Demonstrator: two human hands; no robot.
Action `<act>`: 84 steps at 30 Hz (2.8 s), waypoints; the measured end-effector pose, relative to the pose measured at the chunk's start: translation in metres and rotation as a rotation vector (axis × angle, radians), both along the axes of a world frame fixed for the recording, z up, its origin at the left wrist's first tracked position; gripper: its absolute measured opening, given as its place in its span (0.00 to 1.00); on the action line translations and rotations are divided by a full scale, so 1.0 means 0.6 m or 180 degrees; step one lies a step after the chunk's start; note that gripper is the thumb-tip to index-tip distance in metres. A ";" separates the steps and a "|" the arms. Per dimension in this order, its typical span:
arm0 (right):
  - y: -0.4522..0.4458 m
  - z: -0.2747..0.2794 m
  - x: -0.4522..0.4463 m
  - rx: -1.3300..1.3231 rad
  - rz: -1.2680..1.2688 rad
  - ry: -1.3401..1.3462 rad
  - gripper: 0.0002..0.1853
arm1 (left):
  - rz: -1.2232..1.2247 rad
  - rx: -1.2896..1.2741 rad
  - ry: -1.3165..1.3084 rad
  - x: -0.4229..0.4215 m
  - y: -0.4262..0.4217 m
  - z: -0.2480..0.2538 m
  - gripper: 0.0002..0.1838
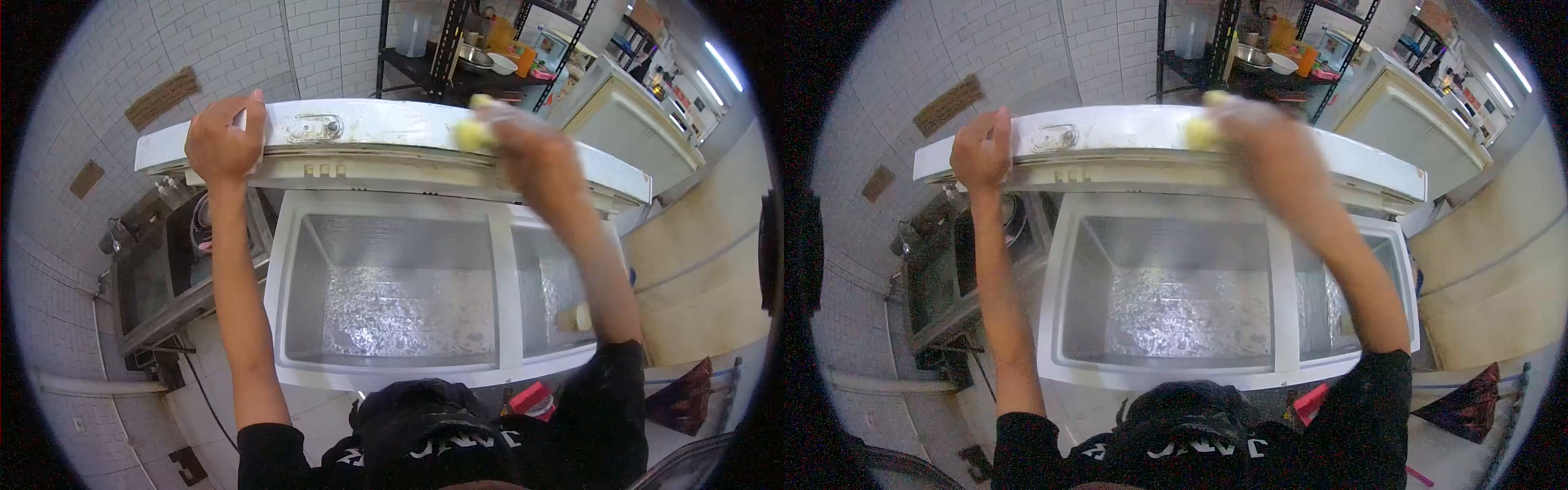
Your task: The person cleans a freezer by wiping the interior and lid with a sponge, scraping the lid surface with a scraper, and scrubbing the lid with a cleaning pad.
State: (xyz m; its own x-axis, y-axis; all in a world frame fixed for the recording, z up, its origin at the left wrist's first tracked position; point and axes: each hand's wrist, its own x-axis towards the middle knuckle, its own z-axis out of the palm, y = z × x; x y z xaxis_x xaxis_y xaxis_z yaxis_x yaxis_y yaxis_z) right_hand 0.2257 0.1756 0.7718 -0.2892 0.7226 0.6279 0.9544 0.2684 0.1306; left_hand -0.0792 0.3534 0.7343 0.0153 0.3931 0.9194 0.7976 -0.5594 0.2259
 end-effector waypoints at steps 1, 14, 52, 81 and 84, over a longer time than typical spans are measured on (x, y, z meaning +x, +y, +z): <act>-0.010 0.012 0.016 -0.0067 -0.0311 0.0003 0.11 | 0.0021 -0.0033 -0.0036 0.000 -0.001 -0.002 0.17; 0.018 0.059 -0.042 -0.0374 0.0564 -0.1043 0.03 | -0.0137 0.0036 -0.0200 -0.004 -0.015 -0.022 0.16; 0.055 -0.009 -0.141 -0.0335 0.1401 -0.0982 0.11 | 0.0147 0.0373 -0.0030 -0.118 0.030 -0.044 0.15; 0.215 0.052 -0.227 -0.0920 0.1675 -0.1014 0.08 | 0.0235 0.0014 0.0274 -0.168 0.054 -0.026 0.22; 0.224 0.016 -0.304 -0.0726 0.2043 -0.0590 0.08 | 0.0135 0.0136 0.0217 -0.173 0.043 -0.034 0.21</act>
State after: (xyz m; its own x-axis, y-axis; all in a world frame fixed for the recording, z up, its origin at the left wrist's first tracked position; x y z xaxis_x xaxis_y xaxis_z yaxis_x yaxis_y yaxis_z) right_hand 0.0435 0.3101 0.7816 -0.7899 0.4811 0.3801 0.5658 0.8109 0.1493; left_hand -0.1828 0.3793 0.7136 0.0628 0.3550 0.9327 0.8334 -0.5328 0.1467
